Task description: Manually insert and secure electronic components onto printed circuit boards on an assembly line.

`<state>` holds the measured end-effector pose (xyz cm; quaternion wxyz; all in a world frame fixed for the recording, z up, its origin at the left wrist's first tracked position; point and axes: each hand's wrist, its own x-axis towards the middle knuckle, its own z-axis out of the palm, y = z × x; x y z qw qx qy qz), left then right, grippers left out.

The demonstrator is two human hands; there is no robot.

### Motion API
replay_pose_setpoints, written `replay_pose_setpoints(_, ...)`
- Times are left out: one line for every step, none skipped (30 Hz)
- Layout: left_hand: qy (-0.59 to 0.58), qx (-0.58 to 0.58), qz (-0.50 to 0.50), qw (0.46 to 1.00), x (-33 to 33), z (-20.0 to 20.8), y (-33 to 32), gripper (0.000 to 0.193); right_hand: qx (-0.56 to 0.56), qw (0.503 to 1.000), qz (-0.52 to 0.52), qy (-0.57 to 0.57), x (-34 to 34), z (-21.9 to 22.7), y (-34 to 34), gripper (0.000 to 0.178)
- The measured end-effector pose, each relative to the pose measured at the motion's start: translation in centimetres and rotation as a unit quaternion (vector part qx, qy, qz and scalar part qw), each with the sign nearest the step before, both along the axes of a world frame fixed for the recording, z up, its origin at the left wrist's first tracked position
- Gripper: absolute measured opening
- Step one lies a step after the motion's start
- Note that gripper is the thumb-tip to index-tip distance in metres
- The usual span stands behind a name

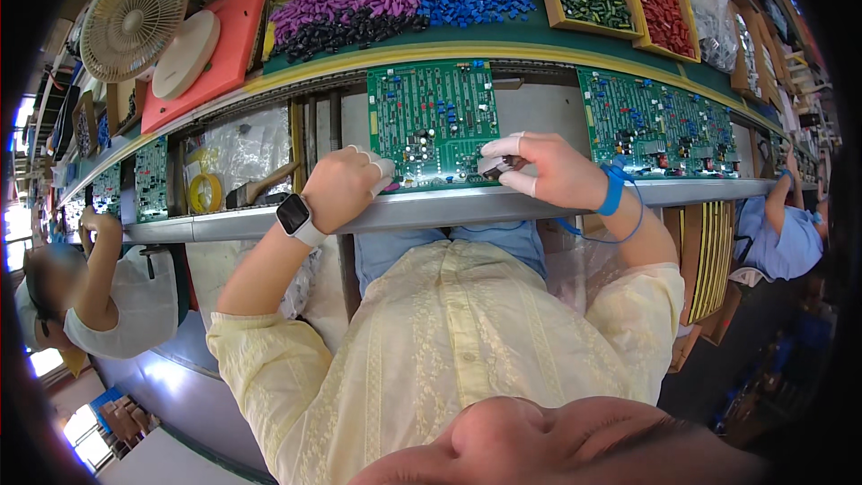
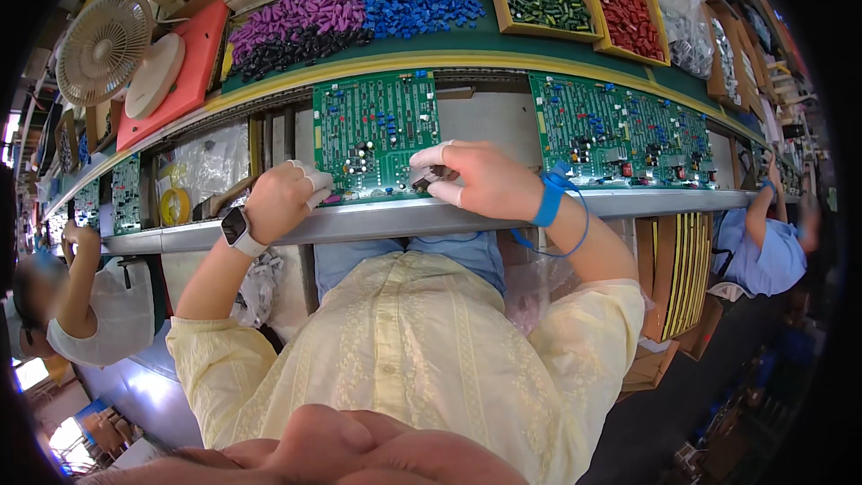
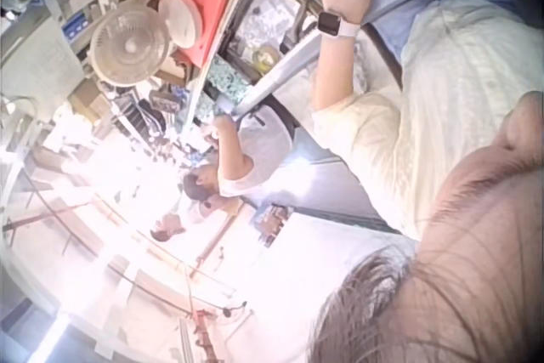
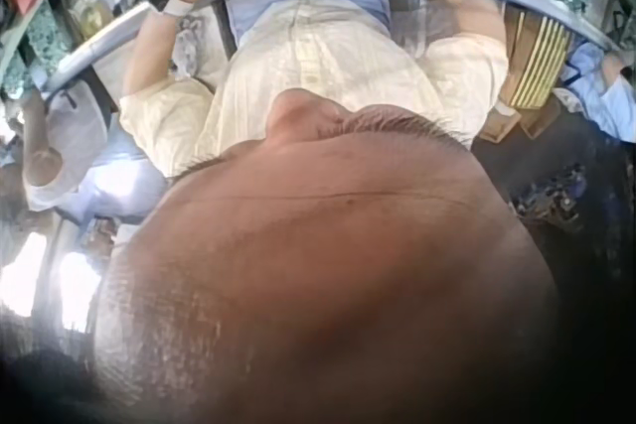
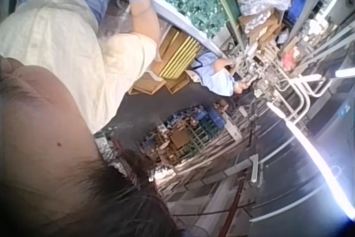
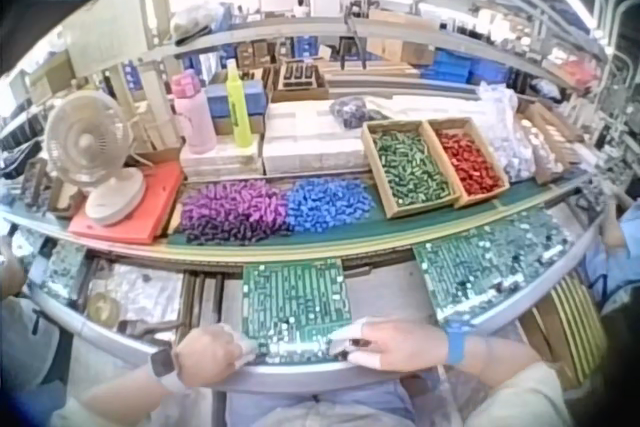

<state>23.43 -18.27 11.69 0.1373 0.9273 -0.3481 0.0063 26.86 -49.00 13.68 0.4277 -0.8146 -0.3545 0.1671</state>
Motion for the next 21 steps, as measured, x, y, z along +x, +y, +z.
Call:
replay_pose_setpoints(-0.001, -0.001, 0.0, 1.0, 0.0, 0.0, 0.0, 0.012, 0.006, 0.999, 0.02, -0.046, 0.1, -0.2, 0.4, 0.03)
replay_pose_setpoints(-0.002, -0.002, 0.0, 1.0, 0.0, -0.1, 0.0, 0.013, 0.006, 0.999, 0.021, -0.046, 0.2, -0.2, 0.8, 0.03)
replay_pose_setpoints(-0.002, -0.003, 0.0, 1.0, 0.0, 0.0, 0.0, 0.013, 0.031, 0.999, 0.017, -0.018, 0.2, -0.1, 1.1, 0.028)
replay_pose_setpoints(-0.005, -0.001, 0.001, 1.0, 0.0, 0.1, 0.0, 0.013, 0.056, 0.998, 0.012, 0.01, 0.2, 0.0, 1.3, 0.025)
replay_pose_setpoints(-0.008, 0.0, 0.002, 1.0, -0.1, 0.1, 0.0, 0.013, 0.055, 0.998, 0.011, 0.009, 0.3, 0.1, 1.4, 0.025)
replay_pose_setpoints(-0.009, -0.001, 0.001, 1.0, 0.0, 0.1, 0.0, 0.013, 0.046, 0.999, 0.001, 0.017, 0.5, 0.1, 1.4, 0.024)
replay_pose_setpoints(-0.006, 0.0, 0.0, 1.0, -0.1, 0.0, 0.0, 0.013, 0.036, 0.999, -0.009, 0.024, 0.6, 0.2, 1.4, 0.022)
replay_pose_setpoints(-0.004, 0.0, -0.002, 1.0, -0.1, 0.0, 0.1, 0.014, 0.035, 0.999, -0.009, 0.024, 0.5, 0.4, 1.5, 0.022)
replay_pose_setpoints(-0.004, 0.0, -0.002, 1.0, -0.1, -0.1, 0.1, 0.014, 0.023, 0.999, -0.016, 0.024, 0.5, 0.5, 1.5, 0.022)
replay_pose_setpoints(-0.001, 0.006, 0.001, 1.0, -0.2, -0.3, 0.1, 0.015, 0.012, 0.999, -0.022, 0.023, 0.5, 0.6, 1.5, 0.022)
replay_pose_setpoints(0.002, 0.012, 0.004, 1.0, -0.2, -0.4, 0.1, 0.015, 0.011, 0.999, -0.022, 0.023, 0.6, 0.5, 1.5, 0.022)
replay_pose_setpoints(0.002, 0.011, 0.003, 1.0, -0.2, -0.3, 0.0, 0.015, 0.006, 1.0, -0.017, -0.005, 0.6, 0.2, 1.4, 0.025)
replay_pose_setpoints(0.003, 0.017, 0.001, 1.0, -0.2, -0.2, -0.1, 0.012, 0.002, 0.999, -0.01, -0.032, 0.6, 0.1, 1.4, 0.029)
replay_pose_setpoints(0.003, 0.024, -0.001, 1.0, -0.1, -0.2, -0.1, 0.011, 0.002, 0.999, -0.01, -0.032, 0.7, 0.2, 1.5, 0.029)
replay_pose_setpoints(0.003, 0.024, -0.001, 1.0, 0.0, -0.3, -0.1, 0.011, -0.004, 1.0, -0.018, -0.015, 0.7, 0.5, 1.7, 0.033)
replay_pose_setpoints(0.017, 0.01, 0.008, 1.0, 0.1, -0.6, -0.1, 0.012, -0.011, 1.0, -0.027, 0.002, 0.6, 0.7, 1.8, 0.037)
replay_pose_setpoints(0.031, -0.004, 0.016, 0.999, 0.1, -0.7, -0.1, 0.014, -0.012, 1.0, -0.027, 0.002, 0.6, 0.7, 2.0, 0.037)
replay_pose_setpoints(0.032, -0.005, 0.016, 0.999, 0.1, -0.7, -0.1, 0.014, -0.018, 0.999, -0.033, -0.01, 0.6, 0.5, 2.2, 0.04)
replay_pose_setpoints(0.04, -0.003, 0.019, 0.999, 0.1, -0.6, -0.1, 0.014, -0.025, 0.999, -0.039, -0.023, 0.7, 0.4, 2.4, 0.043)
replay_pose_setpoints(0.049, -0.002, 0.023, 0.999, 0.1, -0.6, -0.1, 0.014, -0.026, 0.999, -0.04, -0.023, 0.8, 0.1, 2.5, 0.043)
replay_pose_setpoints(0.049, -0.003, 0.023, 0.999, 0.1, -0.7, -0.1, 0.014, -0.021, 0.998, -0.029, -0.053, 1.0, -0.5, 2.6, 0.043)
